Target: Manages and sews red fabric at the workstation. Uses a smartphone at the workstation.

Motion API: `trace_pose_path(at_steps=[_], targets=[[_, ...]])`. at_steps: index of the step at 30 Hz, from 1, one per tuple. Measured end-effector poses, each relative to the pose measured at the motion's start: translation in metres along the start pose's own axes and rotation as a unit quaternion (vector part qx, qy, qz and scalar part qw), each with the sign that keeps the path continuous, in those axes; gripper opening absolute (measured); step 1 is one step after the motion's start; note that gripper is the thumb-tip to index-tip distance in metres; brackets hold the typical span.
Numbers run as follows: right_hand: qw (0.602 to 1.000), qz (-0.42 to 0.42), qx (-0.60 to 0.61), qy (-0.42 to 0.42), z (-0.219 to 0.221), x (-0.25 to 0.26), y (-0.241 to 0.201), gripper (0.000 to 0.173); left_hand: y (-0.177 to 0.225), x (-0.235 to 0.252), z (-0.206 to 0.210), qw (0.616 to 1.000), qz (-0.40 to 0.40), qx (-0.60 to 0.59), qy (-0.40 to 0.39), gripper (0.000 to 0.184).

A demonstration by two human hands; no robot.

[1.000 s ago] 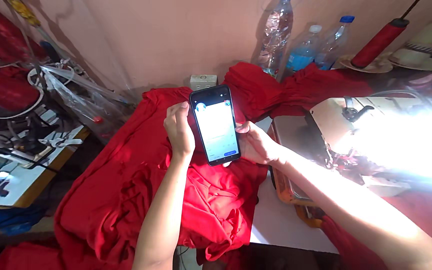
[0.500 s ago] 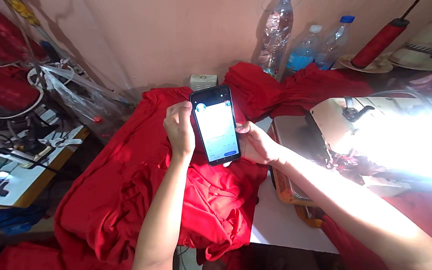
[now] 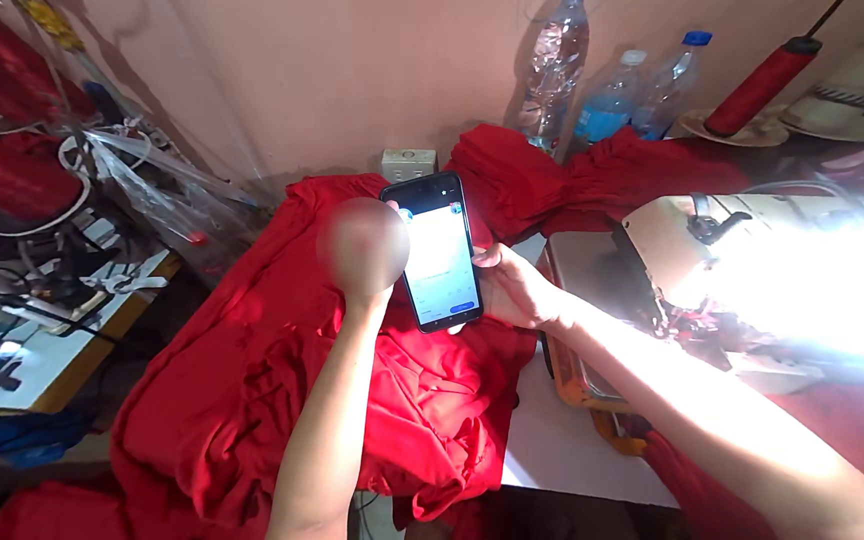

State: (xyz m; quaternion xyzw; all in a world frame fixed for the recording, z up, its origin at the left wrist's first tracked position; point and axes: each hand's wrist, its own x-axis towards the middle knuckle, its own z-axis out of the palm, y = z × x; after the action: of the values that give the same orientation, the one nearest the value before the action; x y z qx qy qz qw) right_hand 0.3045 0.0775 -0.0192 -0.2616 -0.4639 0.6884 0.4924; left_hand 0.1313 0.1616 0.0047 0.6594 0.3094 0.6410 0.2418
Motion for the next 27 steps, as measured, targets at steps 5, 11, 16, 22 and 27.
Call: trace_pose_path(at_steps=[5,11,16,22,27], targets=[[1.0,-0.002,-0.001,-0.004,0.0,0.0,0.0,0.035,0.004,-0.002,-0.005,0.999,-0.015,0.029,-0.024,0.049],[1.0,0.005,0.001,-0.002,-0.003,0.0,0.001,0.037,0.006,-0.003,-0.003,0.999,-0.045,-0.011,-0.003,0.046],[1.0,0.014,-0.003,0.004,-0.003,0.001,0.0,0.038,0.003,-0.006,-0.008,0.999,-0.033,-0.008,-0.032,0.051],[1.0,0.015,0.007,0.017,-0.003,0.0,-0.001,0.037,0.001,-0.002,-0.006,0.998,-0.02,-0.028,-0.058,0.042],[0.999,-0.009,0.041,0.024,-0.004,0.0,-0.002,0.039,0.0,-0.001,-0.011,0.982,0.024,-0.009,-0.186,0.029]])
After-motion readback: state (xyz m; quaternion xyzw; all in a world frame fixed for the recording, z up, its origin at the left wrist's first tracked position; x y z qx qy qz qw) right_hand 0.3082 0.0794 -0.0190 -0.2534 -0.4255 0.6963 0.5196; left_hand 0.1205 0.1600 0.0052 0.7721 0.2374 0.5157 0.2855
